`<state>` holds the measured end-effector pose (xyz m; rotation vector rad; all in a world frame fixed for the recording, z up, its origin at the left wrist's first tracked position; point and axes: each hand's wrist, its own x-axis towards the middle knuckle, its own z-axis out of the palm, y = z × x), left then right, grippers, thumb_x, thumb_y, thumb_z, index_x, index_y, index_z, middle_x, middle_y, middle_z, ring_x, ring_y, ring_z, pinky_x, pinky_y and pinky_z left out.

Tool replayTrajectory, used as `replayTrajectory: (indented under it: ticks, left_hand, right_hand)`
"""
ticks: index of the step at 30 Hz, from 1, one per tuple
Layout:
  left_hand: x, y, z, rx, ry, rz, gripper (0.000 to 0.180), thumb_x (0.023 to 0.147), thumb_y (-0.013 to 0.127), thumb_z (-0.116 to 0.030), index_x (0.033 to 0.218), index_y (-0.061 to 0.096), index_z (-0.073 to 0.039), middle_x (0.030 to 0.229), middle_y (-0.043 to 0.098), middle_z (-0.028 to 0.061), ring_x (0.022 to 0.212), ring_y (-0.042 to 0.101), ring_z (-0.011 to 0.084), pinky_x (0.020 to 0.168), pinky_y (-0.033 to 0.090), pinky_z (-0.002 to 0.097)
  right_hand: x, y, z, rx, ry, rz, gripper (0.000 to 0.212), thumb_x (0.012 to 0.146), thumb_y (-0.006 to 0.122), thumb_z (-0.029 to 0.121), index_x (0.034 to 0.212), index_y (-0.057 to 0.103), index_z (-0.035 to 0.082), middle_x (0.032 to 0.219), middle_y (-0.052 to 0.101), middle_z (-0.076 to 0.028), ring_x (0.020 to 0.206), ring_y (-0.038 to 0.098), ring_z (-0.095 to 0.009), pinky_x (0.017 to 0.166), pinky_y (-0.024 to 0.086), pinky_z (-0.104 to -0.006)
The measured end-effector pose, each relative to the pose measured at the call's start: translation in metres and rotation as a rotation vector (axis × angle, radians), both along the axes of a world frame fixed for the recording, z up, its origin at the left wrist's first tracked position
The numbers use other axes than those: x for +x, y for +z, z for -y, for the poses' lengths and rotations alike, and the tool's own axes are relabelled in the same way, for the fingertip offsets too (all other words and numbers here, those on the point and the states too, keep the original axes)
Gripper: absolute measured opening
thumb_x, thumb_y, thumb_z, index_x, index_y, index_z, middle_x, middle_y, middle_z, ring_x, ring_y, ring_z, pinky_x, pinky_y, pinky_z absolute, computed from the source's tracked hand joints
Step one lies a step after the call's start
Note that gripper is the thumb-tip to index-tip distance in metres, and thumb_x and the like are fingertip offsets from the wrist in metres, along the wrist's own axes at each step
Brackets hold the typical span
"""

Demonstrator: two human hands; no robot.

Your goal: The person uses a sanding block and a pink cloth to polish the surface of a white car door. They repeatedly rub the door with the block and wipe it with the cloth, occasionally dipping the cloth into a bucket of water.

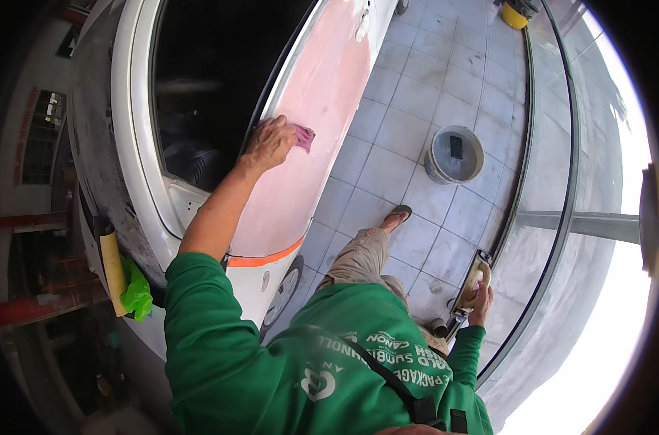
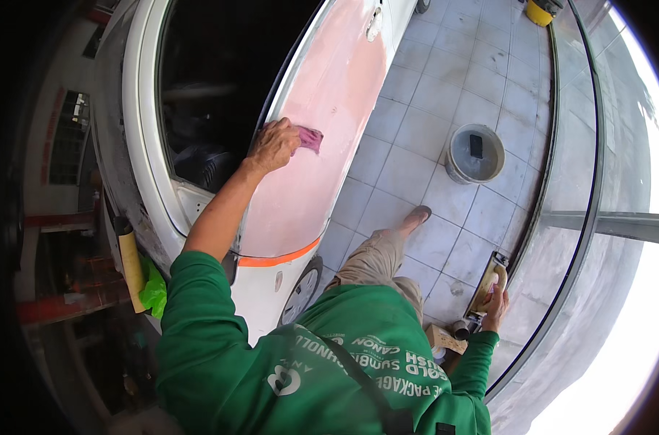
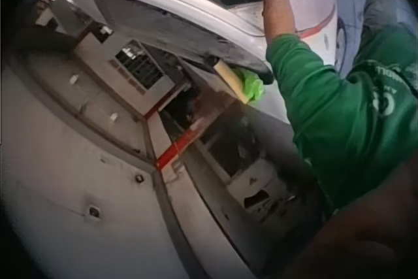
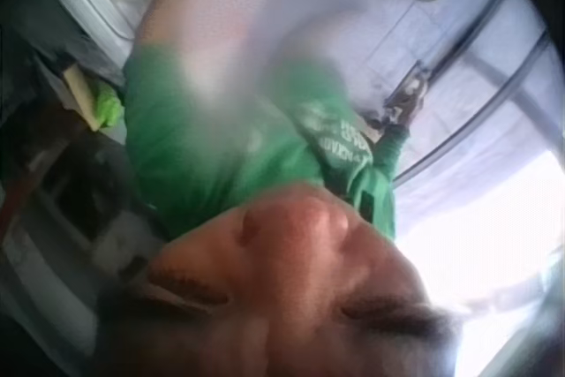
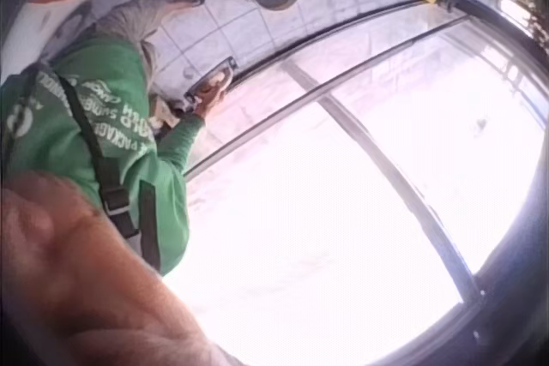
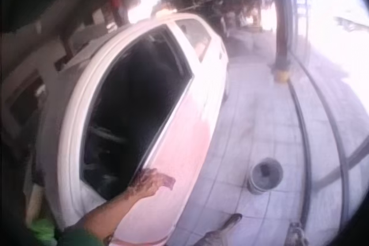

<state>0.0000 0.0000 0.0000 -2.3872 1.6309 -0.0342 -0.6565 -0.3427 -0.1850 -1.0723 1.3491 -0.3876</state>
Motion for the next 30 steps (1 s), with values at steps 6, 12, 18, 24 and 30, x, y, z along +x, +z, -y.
replayTrajectory:
  ticks: [6, 12, 18, 24, 30]
  left_hand:
    - [-0.073, 0.014, -0.073, -0.007, -0.046, -0.095, 0.015, 0.087, 0.065, -0.003, 0.084, 0.079, -0.008, 0.102, 0.073, 0.007, 0.11, 0.063, 0.0289, 0.099, 0.052, 0.0427]
    - [-0.083, 0.008, -0.084, -0.023, -0.064, -0.083, 0.016, 0.084, 0.065, -0.003, 0.084, 0.08, -0.008, 0.101, 0.073, 0.0082, 0.111, 0.062, 0.0306, 0.101, 0.05, 0.043]
    - [-0.125, 0.003, -0.146, -0.032, -0.12, -0.08, 0.012, 0.079, 0.072, -0.015, 0.085, 0.079, -0.007, 0.103, 0.073, 0.0113, 0.111, 0.061, 0.0315, 0.102, 0.045, 0.0456]
    - [-0.186, -0.028, -0.211, 0.137, -0.117, 0.019, 0.018, 0.089, 0.073, -0.026, 0.095, 0.081, -0.011, 0.106, 0.074, 0.0074, 0.114, 0.061, 0.0269, 0.101, 0.044, 0.044]
    - [-0.227, -0.021, -0.246, -0.028, -0.09, -0.126, 0.015, 0.089, 0.071, -0.024, 0.09, 0.08, -0.012, 0.101, 0.075, 0.0071, 0.105, 0.066, 0.0285, 0.093, 0.049, 0.0455]
  right_hand:
    - [-0.106, -0.019, -0.158, 0.134, -0.242, -0.224, 0.04, 0.1, 0.068, 0.046, 0.099, 0.066, 0.006, 0.066, 0.053, -0.002, 0.055, 0.052, -0.014, 0.052, 0.043, -0.0308]
    - [-0.142, -0.058, -0.26, 0.248, -0.366, -0.254, 0.043, 0.099, 0.068, 0.047, 0.097, 0.066, 0.005, 0.068, 0.055, -0.002, 0.057, 0.053, -0.015, 0.053, 0.043, -0.033]
    - [-0.127, -0.058, -0.294, 0.169, -0.233, -0.189, 0.04, 0.099, 0.07, 0.046, 0.093, 0.063, 0.007, 0.067, 0.055, -0.001, 0.056, 0.053, -0.014, 0.052, 0.042, -0.0309]
    - [-0.093, -0.016, -0.312, 0.033, -0.205, -0.083, 0.042, 0.101, 0.07, 0.048, 0.099, 0.065, 0.006, 0.065, 0.053, 0.0, 0.054, 0.051, -0.011, 0.051, 0.04, -0.0295]
    - [-0.068, 0.046, -0.391, 0.036, -0.264, 0.108, 0.037, 0.103, 0.07, 0.045, 0.106, 0.065, 0.009, 0.068, 0.049, 0.003, 0.058, 0.047, -0.01, 0.054, 0.041, -0.0288]
